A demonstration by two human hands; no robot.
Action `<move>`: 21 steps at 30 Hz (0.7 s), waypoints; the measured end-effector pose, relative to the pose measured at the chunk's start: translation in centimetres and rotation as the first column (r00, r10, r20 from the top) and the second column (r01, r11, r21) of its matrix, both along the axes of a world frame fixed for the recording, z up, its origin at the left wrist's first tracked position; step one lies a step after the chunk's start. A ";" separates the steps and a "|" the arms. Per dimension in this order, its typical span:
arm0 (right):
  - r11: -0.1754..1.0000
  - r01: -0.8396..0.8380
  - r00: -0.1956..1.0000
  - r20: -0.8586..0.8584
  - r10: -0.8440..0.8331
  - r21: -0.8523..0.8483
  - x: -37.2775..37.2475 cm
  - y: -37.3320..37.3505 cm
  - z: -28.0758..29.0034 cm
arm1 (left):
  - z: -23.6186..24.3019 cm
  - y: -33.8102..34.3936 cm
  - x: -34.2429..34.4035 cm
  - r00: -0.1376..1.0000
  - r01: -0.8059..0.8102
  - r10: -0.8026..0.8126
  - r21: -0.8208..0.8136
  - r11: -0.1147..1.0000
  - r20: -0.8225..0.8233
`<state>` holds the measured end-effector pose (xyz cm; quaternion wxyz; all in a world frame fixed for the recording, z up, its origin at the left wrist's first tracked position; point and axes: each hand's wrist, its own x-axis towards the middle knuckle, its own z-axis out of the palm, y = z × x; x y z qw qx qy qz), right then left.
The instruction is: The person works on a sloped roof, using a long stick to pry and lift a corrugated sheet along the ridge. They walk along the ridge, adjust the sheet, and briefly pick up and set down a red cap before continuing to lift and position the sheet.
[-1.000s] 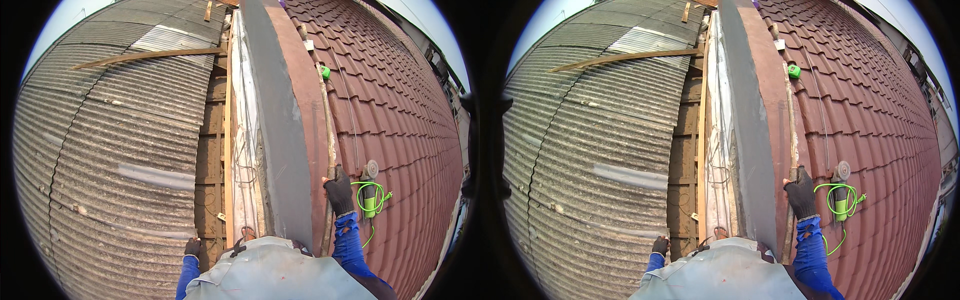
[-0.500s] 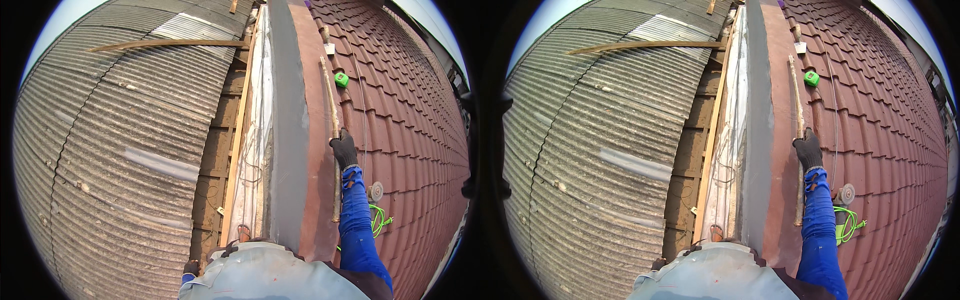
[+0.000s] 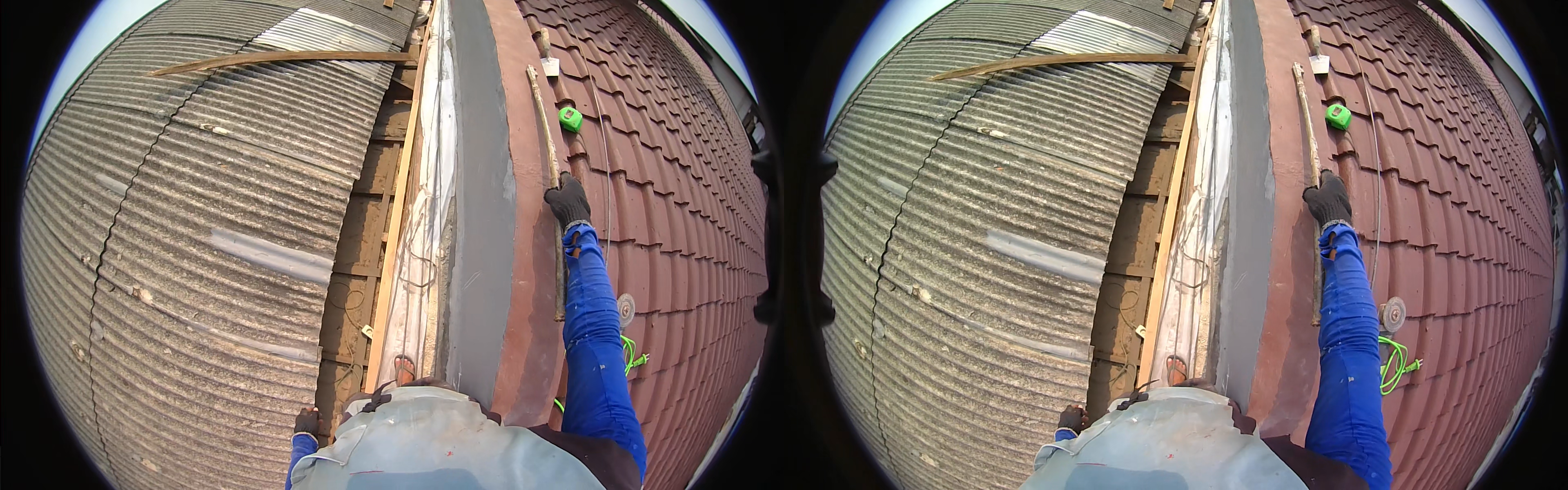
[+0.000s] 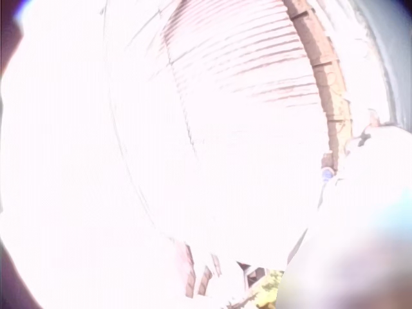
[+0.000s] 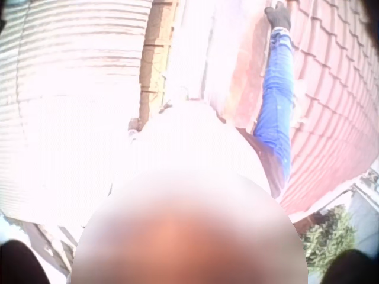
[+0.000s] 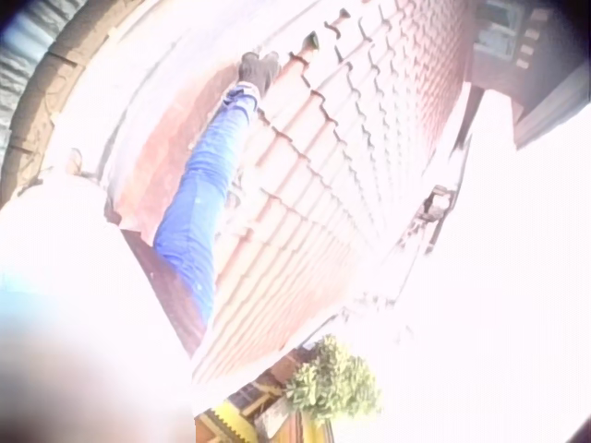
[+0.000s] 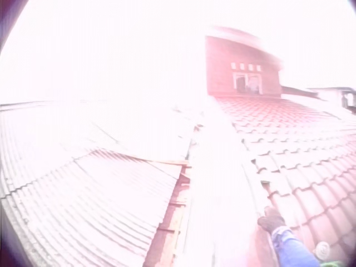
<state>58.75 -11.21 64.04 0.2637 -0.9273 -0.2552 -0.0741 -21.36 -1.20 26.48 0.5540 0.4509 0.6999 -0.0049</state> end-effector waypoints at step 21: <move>0.972 0.232 0.957 0.187 -0.224 -0.024 -0.9 2.3 -4.3 | 0.9 2.5 1.6 0.998 0.049 -0.050 -0.020 0.999 -0.047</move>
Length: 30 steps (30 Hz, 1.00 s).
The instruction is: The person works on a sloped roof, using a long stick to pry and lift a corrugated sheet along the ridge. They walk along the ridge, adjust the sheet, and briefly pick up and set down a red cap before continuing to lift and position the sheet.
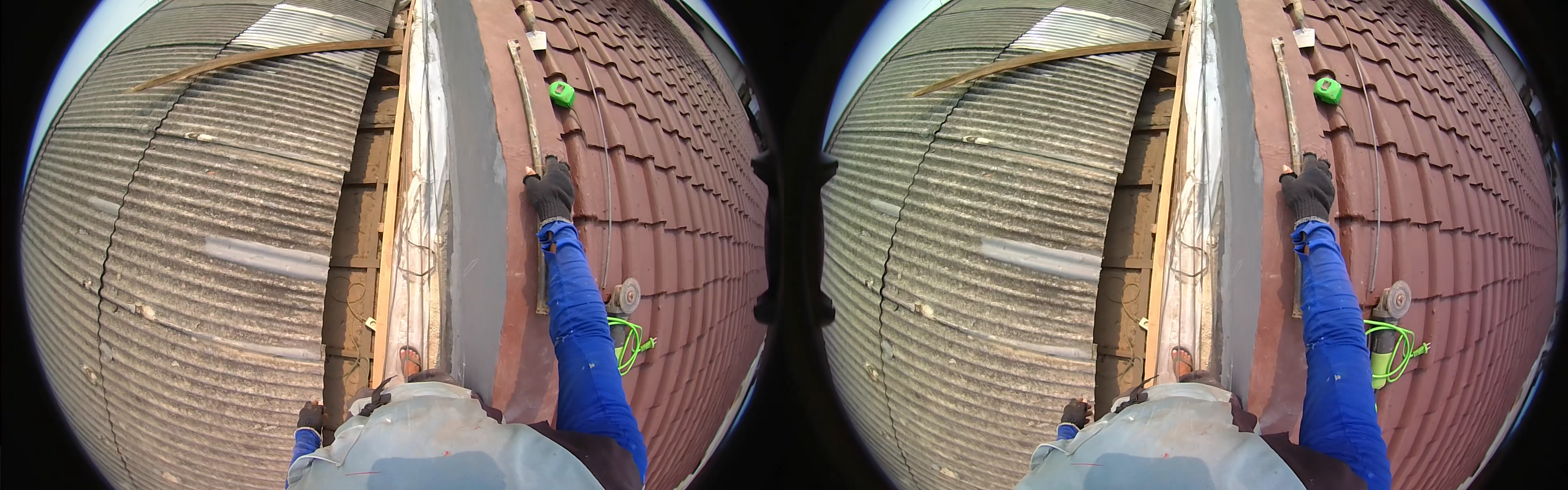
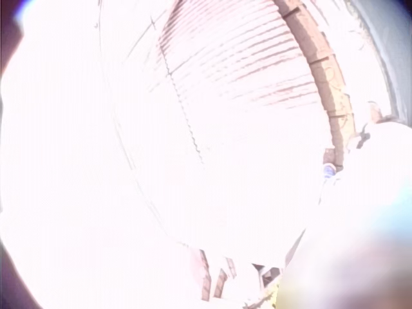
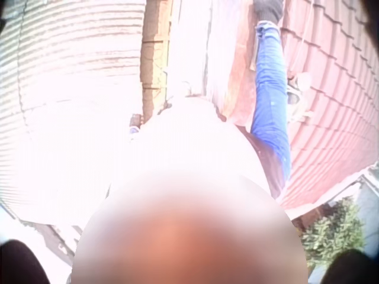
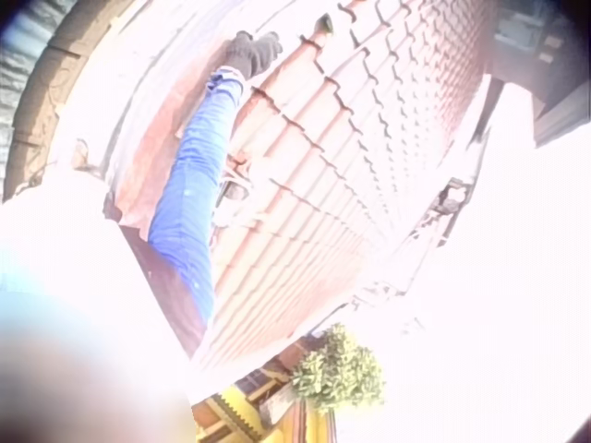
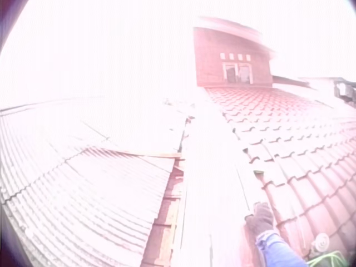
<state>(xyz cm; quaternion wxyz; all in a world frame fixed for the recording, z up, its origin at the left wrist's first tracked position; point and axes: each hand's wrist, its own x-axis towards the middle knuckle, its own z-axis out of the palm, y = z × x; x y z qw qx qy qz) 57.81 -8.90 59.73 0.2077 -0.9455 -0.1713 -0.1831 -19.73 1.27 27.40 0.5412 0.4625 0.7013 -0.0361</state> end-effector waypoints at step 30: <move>0.998 -0.059 0.997 -0.054 0.060 0.028 0.1 -0.6 0.6 | -0.8 7.4 8.4 0.979 0.200 -0.202 0.050 0.979 0.033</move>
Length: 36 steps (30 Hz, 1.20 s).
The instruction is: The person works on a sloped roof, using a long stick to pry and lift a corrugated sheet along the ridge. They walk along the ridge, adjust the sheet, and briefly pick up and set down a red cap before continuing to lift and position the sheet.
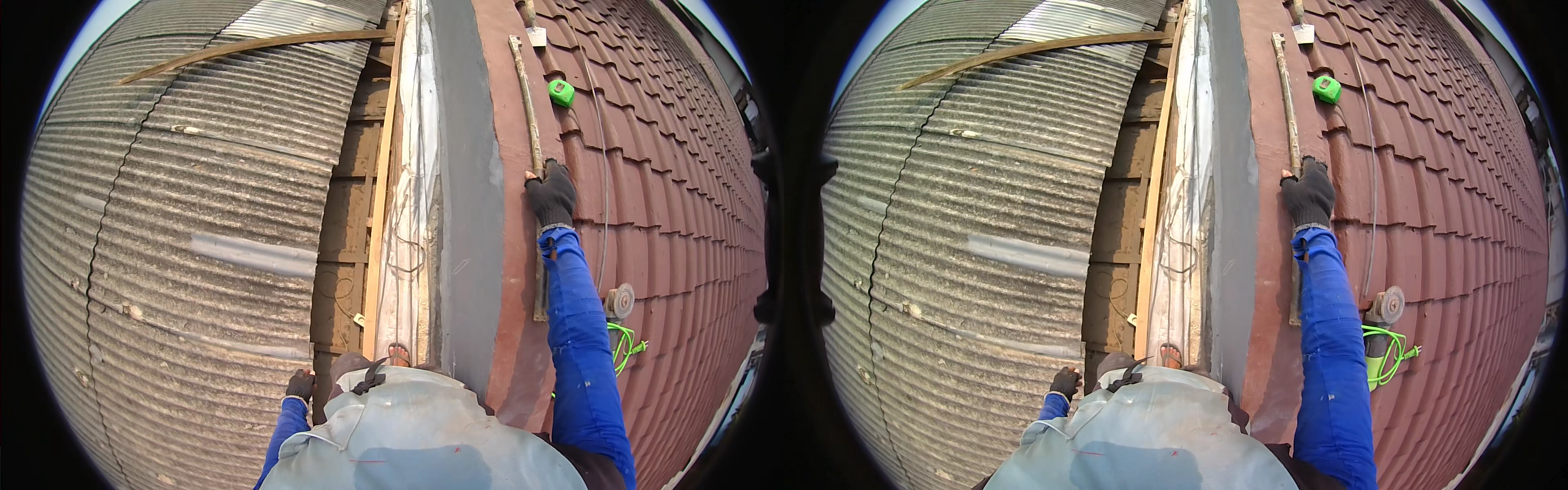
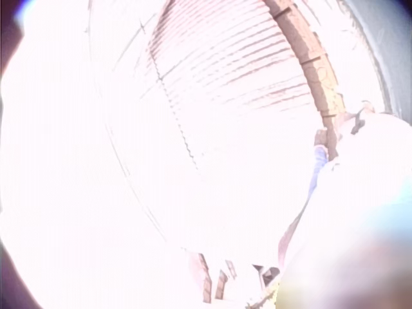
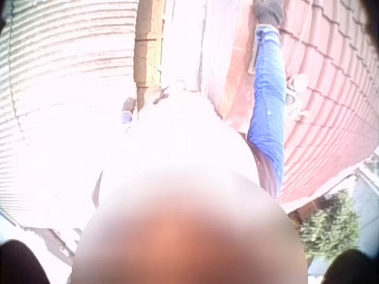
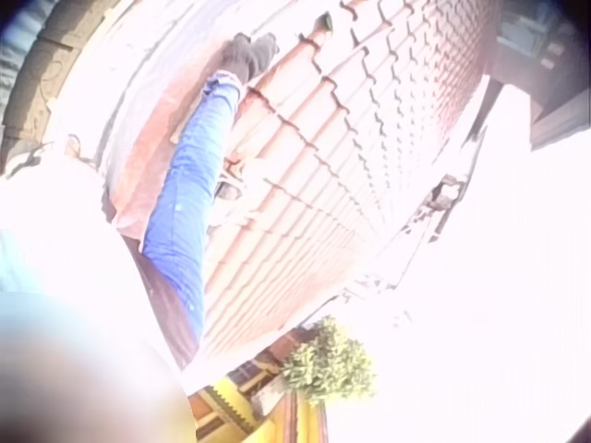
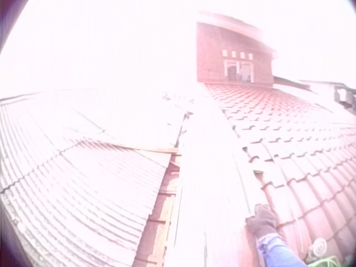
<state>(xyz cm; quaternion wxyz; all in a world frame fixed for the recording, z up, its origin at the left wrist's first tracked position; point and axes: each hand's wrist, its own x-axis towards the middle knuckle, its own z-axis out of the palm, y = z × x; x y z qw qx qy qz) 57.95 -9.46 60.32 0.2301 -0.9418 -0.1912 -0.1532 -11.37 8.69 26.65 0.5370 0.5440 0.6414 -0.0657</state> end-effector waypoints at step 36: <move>0.995 -0.025 0.998 0.051 0.030 -0.095 0.5 0.3 -0.6 | 3.1 0.0 5.3 0.933 0.340 -0.323 0.089 0.936 -0.161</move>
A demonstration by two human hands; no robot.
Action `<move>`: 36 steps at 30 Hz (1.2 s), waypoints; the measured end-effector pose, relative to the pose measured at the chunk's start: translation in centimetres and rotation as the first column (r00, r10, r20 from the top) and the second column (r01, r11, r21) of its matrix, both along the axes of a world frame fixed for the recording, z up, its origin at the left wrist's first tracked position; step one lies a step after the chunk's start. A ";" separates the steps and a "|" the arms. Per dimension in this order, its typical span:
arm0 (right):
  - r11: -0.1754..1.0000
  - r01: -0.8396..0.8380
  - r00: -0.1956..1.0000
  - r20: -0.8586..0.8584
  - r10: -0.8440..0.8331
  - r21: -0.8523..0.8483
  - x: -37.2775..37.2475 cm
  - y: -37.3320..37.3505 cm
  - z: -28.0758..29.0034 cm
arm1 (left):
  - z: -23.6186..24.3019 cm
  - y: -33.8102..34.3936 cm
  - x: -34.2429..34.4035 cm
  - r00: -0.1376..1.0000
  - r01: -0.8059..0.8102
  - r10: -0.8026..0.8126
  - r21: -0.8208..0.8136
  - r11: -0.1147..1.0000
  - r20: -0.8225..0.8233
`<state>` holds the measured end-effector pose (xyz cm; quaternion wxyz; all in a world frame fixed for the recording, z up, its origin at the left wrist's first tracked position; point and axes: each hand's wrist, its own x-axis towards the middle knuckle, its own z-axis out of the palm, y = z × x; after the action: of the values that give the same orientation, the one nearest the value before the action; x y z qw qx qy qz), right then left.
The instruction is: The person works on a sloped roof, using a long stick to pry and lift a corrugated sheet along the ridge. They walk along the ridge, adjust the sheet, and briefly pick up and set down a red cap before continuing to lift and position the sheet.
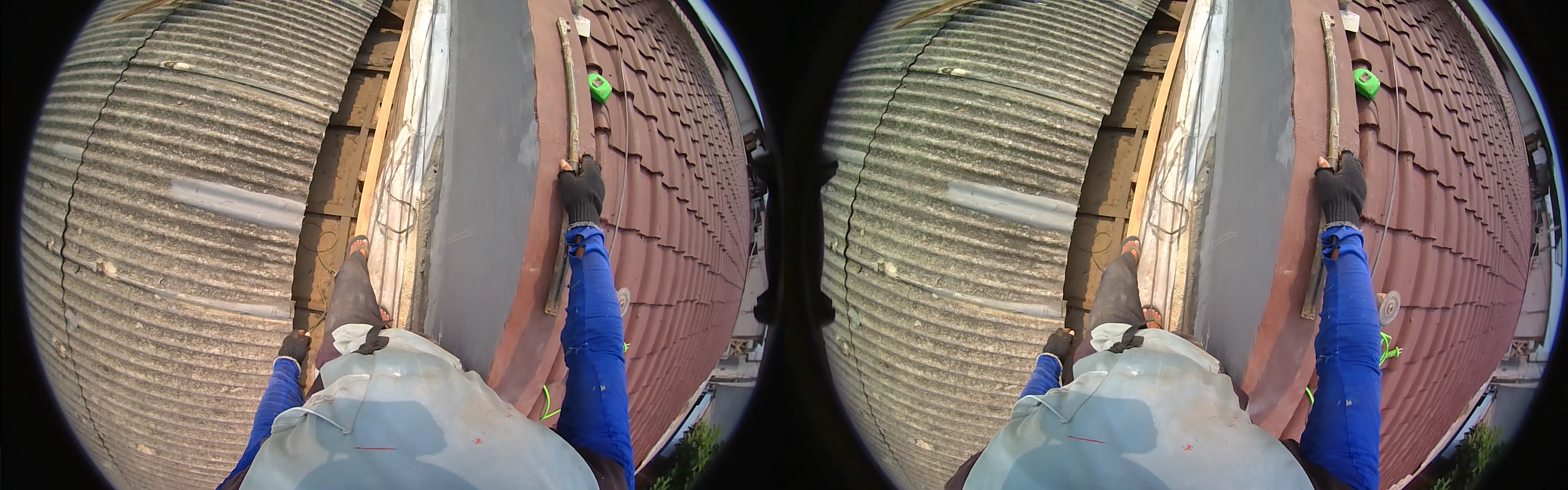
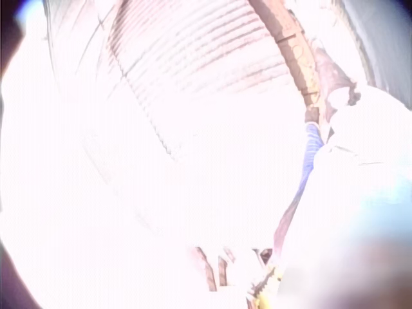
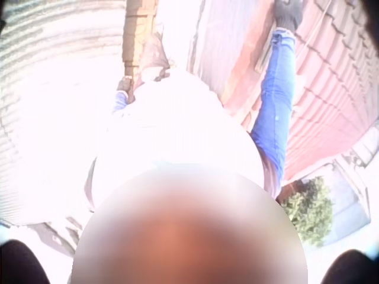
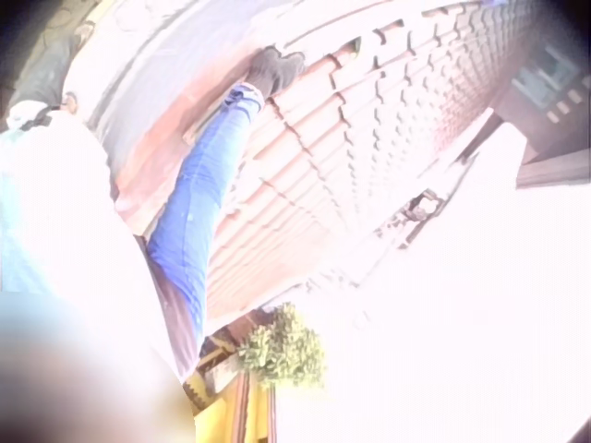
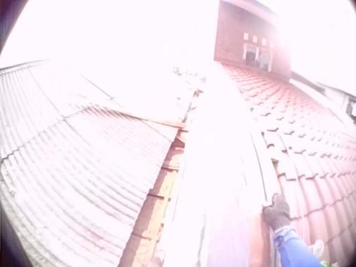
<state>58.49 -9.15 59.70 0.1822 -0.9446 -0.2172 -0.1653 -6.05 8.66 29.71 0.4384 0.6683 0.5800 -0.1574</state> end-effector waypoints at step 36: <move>0.903 0.285 0.954 0.009 -0.298 -0.321 -2.0 2.6 0.3 | 0.5 36.1 20.6 0.990 0.070 -0.052 -0.135 0.988 0.134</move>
<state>56.49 -6.54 60.05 0.0050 -0.9865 -0.0935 -0.1342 14.55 44.77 30.19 0.5159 0.6624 0.5170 -0.1670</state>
